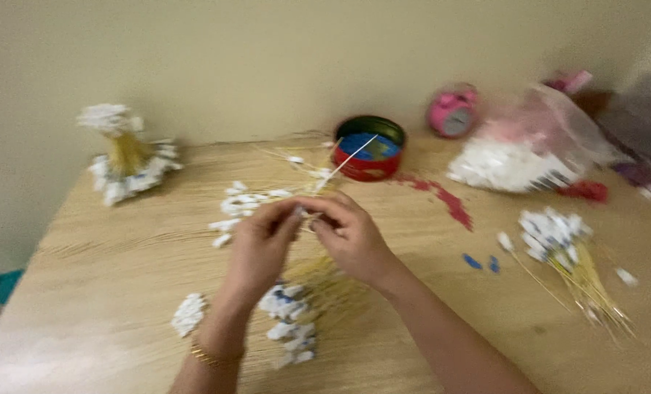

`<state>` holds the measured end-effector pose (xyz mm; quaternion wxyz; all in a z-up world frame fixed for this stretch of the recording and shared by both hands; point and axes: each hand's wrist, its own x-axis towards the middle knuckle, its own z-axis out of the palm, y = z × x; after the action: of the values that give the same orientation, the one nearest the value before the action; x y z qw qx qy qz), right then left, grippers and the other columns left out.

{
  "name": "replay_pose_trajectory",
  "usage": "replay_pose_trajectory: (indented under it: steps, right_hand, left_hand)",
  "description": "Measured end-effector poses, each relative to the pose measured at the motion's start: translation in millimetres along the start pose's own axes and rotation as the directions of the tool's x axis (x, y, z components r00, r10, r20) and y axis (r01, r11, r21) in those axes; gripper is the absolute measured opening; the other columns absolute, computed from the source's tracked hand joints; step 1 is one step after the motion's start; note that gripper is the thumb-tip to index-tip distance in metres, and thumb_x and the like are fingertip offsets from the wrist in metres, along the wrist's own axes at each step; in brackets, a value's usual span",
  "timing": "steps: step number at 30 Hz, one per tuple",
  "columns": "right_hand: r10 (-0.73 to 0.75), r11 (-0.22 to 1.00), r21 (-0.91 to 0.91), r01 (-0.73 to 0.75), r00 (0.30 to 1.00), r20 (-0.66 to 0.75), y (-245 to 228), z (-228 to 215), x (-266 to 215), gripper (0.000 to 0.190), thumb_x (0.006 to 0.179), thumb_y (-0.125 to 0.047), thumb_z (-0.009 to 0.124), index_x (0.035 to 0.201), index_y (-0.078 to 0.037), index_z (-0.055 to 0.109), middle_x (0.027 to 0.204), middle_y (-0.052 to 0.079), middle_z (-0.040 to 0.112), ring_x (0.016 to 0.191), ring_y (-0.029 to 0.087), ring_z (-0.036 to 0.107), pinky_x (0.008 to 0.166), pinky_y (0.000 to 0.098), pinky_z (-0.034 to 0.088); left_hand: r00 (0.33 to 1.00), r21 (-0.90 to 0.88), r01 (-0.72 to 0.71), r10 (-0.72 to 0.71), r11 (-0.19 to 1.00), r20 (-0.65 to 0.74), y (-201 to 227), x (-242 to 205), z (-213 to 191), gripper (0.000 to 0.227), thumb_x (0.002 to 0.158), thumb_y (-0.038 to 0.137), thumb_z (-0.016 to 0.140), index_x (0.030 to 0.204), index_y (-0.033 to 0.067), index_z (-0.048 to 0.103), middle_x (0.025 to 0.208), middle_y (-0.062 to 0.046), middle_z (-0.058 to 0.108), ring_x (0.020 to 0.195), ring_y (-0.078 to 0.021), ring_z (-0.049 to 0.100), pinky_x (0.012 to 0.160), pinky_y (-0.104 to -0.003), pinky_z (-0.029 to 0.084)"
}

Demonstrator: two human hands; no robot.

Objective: Assembling small electrical connectors by attaching plastic housings and beads to wires.

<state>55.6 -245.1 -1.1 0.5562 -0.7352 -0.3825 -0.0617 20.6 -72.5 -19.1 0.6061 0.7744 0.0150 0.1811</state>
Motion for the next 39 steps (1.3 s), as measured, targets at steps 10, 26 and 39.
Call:
replay_pose_trajectory:
  steps: [10, 26, 39]
  right_hand:
    - [0.398, 0.772, -0.434, -0.464, 0.886, -0.238, 14, -156, -79, 0.024, 0.095, -0.018, 0.069, 0.116, -0.007, 0.073, 0.104, 0.004, 0.074, 0.089, 0.013, 0.07, 0.08, 0.0281, 0.057]
    - [0.685, 0.296, -0.736, -0.608, 0.672, -0.279, 95, -182, -121, 0.034, 0.087, -0.043, 0.072, 0.101, -0.013, 0.079, 0.099, 0.01, 0.078, 0.09, 0.027, 0.073, 0.082, 0.0441, 0.057]
    - [0.435, 0.45, -0.658, -0.604, 0.792, -0.429, 129, -211, -129, 0.031, 0.092, -0.033, 0.08, 0.102, -0.004, 0.078, 0.09, 0.013, 0.078, 0.087, 0.027, 0.075, 0.082, 0.0408, 0.059]
  left_hand:
    - [0.968, 0.489, 0.057, -0.168, 0.87, 0.187, 0, -34, -52, 0.031, 0.096, 0.028, 0.069, 0.122, 0.0128, 0.076, 0.103, -0.012, 0.077, 0.092, -0.0205, 0.073, 0.078, -0.036, 0.058]
    - [0.982, 0.734, 0.155, -0.182, 0.661, -0.043, -69, -22, -96, 0.027, 0.093, 0.026, 0.069, 0.117, 0.0174, 0.078, 0.109, -0.014, 0.077, 0.1, -0.0297, 0.074, 0.088, -0.043, 0.057]
    - [0.994, 0.797, 0.077, 0.017, 0.6, -0.109, -71, -3, -65, 0.024, 0.086, 0.028, 0.077, 0.107, 0.0172, 0.077, 0.102, -0.012, 0.072, 0.095, -0.0327, 0.069, 0.081, -0.047, 0.056]
